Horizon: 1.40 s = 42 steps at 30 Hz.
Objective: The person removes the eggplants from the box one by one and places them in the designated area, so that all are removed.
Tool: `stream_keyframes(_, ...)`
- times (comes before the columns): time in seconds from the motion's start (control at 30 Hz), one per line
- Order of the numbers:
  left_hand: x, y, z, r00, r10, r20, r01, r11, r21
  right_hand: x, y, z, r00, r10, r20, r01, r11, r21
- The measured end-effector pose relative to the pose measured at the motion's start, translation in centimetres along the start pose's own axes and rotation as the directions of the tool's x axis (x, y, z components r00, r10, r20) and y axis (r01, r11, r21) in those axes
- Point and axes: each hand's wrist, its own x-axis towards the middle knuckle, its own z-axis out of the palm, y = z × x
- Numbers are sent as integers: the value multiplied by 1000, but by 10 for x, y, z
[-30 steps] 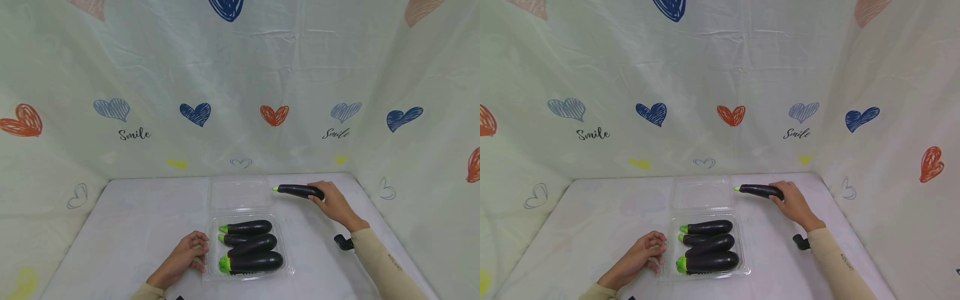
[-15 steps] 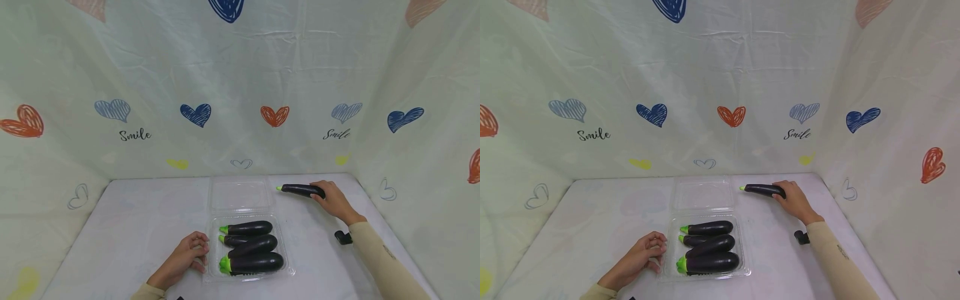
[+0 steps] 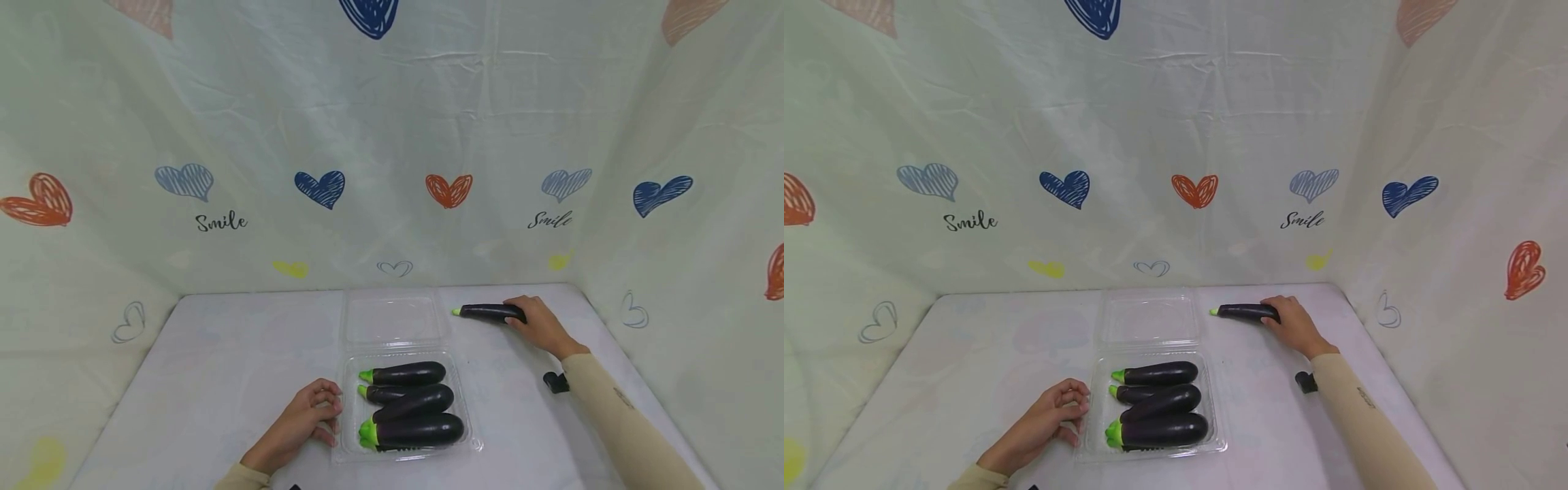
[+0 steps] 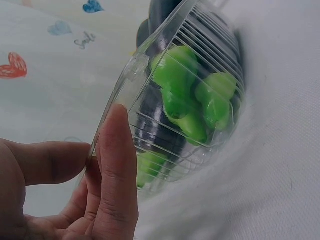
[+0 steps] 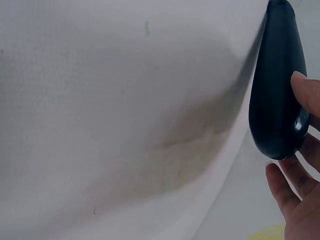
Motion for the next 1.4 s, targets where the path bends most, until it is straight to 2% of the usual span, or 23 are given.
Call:
stream_keyframes(0.2, 1, 0, 0, 1000, -4, 1, 4, 1000, -4, 5, 3, 5, 999, 35, 38, -35, 999, -13)
stream_keyframes(0.57, 3, 3, 0, 1000, -16, -13, 16, 1000, 12, 9, 4, 8, 998, 51, 43, -50, 999, -17)
stream_keyframes(0.9, 3, 4, 1, 999, -19, -28, 20, 999, 25, 4, -2, 8, 998, 54, 44, -54, 999, 3)
stream_keyframes(1.4, 5, 0, -1, 1000, -9, -7, 9, 1000, 7, -6, -11, 8, 1000, 5, 19, -5, 1000, -15)
